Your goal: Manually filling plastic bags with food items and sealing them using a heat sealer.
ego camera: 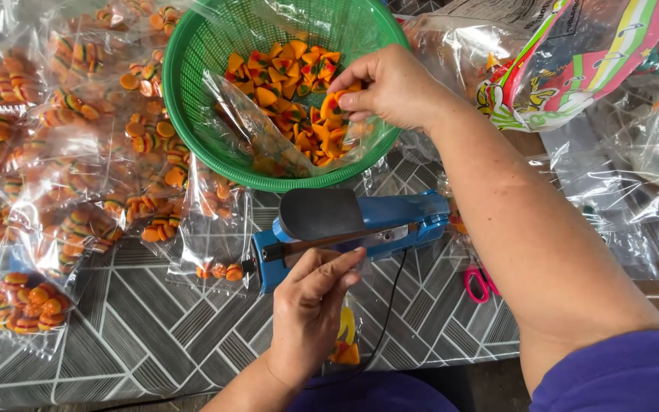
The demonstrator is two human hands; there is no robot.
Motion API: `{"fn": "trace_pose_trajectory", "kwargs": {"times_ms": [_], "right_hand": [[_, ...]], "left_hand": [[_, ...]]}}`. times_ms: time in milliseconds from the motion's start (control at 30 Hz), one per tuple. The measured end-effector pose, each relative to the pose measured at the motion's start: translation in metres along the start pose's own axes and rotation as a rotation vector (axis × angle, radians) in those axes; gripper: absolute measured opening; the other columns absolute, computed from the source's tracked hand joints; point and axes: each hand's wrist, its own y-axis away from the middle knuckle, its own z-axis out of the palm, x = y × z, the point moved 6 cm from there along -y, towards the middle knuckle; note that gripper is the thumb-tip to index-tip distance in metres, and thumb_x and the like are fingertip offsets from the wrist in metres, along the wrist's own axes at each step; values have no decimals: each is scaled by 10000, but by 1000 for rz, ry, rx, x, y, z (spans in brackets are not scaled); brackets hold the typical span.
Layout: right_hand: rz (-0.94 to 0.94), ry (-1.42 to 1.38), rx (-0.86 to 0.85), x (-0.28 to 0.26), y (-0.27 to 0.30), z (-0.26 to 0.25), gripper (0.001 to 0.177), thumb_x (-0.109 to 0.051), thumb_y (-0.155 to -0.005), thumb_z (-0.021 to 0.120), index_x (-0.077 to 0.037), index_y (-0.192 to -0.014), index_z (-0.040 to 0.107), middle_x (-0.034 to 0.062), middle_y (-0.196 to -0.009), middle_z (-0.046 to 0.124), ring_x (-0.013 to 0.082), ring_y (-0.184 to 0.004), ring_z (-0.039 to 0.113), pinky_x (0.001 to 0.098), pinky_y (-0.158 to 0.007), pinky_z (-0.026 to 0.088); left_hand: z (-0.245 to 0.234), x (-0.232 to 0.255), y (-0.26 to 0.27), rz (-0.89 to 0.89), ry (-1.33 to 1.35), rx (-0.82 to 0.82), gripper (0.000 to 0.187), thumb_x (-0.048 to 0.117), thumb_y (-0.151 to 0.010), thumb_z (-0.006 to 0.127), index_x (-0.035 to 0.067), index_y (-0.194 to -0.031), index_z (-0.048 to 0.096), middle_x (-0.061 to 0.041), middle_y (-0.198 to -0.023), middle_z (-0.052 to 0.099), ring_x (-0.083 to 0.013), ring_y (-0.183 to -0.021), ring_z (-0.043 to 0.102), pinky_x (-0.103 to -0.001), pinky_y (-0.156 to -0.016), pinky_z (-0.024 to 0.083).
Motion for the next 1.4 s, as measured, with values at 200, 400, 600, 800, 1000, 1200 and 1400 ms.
{"fn": "trace_pose_trajectory", "kwargs": {"times_ms": [200, 400, 600, 800, 1000, 1200, 1400], "right_hand": [[-76, -44, 6, -17, 32, -13, 228, -66, -978, 694, -41, -1205, 688, 117, -1105, 755, 205, -896, 782, 298, -777, 683], [-23, 78, 33, -103, 152, -10, 184, -60, -905, 724, -65, -1082, 775, 39, -914, 790, 111, -701, 732, 236, -673, 595], [-354, 335, -6, -119, 197, 23, 142, -111, -950, 665, -103, -1059, 757, 13, -988, 740, 157, -846, 710, 291, -691, 529], [-339, 384, -75, -100, 198, 31, 148, -116, -948, 657, -97, -1062, 749, 16, -1016, 726, 182, -846, 703, 323, -734, 511], [-325, 399, -82, -98, 199, 43, 142, -94, -970, 605, -117, -1026, 733, 7, -990, 697, 177, -817, 678, 325, -679, 500], [-329, 546, -63, -84, 206, 52, 111, -100, -973, 600, -99, -1009, 705, 32, -948, 626, 236, -754, 648, 392, -608, 505], [-349, 518, -129, -81, 206, 51, 162, -102, -965, 615, -113, -1097, 709, 7, -998, 662, 230, -888, 652, 380, -687, 525]], "left_hand": [[-1, -6, 0, -85, -6, 30, 211, 108, -954, 716, 34, -1147, 757, -28, -890, 623, -136, -822, 668, -257, -765, 593], [0, -12, 6, -52, 31, -24, 282, 76, -1015, 664, 81, -1296, 688, -30, -1008, 582, -155, -938, 642, -267, -870, 573], [8, -7, 9, -21, -26, -63, 365, 58, -1032, 655, 87, -1394, 620, -52, -1063, 577, -142, -943, 631, -229, -860, 578], [8, -7, 11, 11, -56, -42, 380, 68, -1048, 654, 96, -1422, 591, -38, -1034, 564, -145, -948, 647, -252, -865, 599], [11, -12, 13, 66, -130, -2, 447, 6, -1003, 738, 115, -1414, 600, -21, -977, 557, -119, -879, 652, -228, -858, 621], [8, -7, 11, 164, -222, 52, 506, 91, -972, 804, 85, -1417, 563, 17, -909, 709, -94, -799, 632, -220, -817, 593], [13, -8, 12, 201, -209, 17, 472, 95, -950, 825, 57, -1357, 589, -37, -985, 736, -129, -785, 665, -242, -782, 604]]}}
